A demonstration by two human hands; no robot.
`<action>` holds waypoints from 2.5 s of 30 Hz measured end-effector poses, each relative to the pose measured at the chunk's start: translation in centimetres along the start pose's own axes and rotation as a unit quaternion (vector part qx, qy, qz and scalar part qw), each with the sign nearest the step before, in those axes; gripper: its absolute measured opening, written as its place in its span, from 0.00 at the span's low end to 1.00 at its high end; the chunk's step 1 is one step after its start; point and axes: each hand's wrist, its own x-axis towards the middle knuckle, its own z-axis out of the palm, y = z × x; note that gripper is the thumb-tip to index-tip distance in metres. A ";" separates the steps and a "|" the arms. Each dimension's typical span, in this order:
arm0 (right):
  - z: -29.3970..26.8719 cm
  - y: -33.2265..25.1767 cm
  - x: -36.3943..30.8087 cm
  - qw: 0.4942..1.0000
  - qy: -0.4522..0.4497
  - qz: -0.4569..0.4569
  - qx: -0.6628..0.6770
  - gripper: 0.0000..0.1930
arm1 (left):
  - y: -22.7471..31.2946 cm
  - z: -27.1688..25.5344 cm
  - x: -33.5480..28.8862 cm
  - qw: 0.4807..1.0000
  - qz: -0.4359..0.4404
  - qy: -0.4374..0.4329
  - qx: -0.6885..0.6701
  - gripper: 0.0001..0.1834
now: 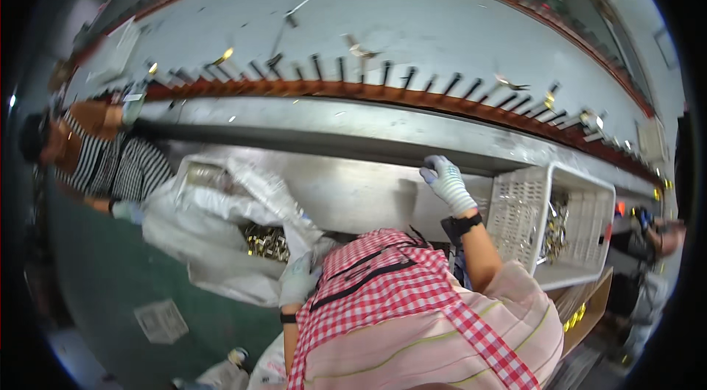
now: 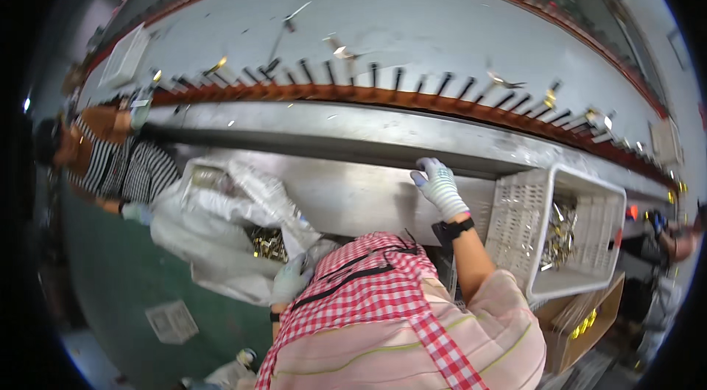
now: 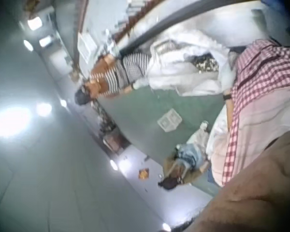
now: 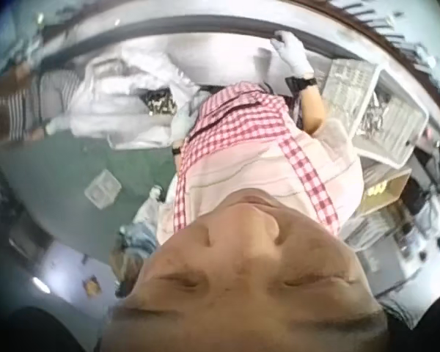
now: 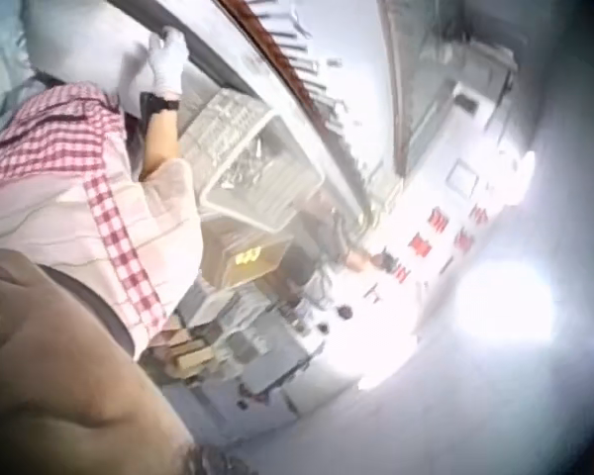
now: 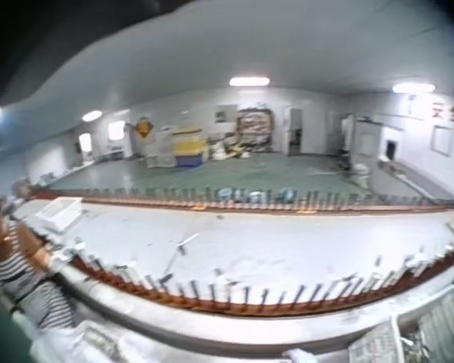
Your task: Unloading small manufactured parts from an assembly line rack and placing them into a plastic crate.
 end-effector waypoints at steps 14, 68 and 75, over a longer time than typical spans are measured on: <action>-12.3 8.8 -4.8 0.882 0.423 0.055 -0.201 0.27 | 3.6 -0.1 0.9 0.997 0.032 -0.070 0.019 0.20; -49.7 38.2 -16.8 0.855 0.184 0.414 -0.252 0.21 | 63.4 1.5 25.4 0.833 0.123 0.147 -0.519 0.19; -53.3 41.2 -17.3 0.851 0.175 0.423 -0.257 0.21 | 71.3 4.0 16.4 0.866 0.343 0.169 -0.322 0.10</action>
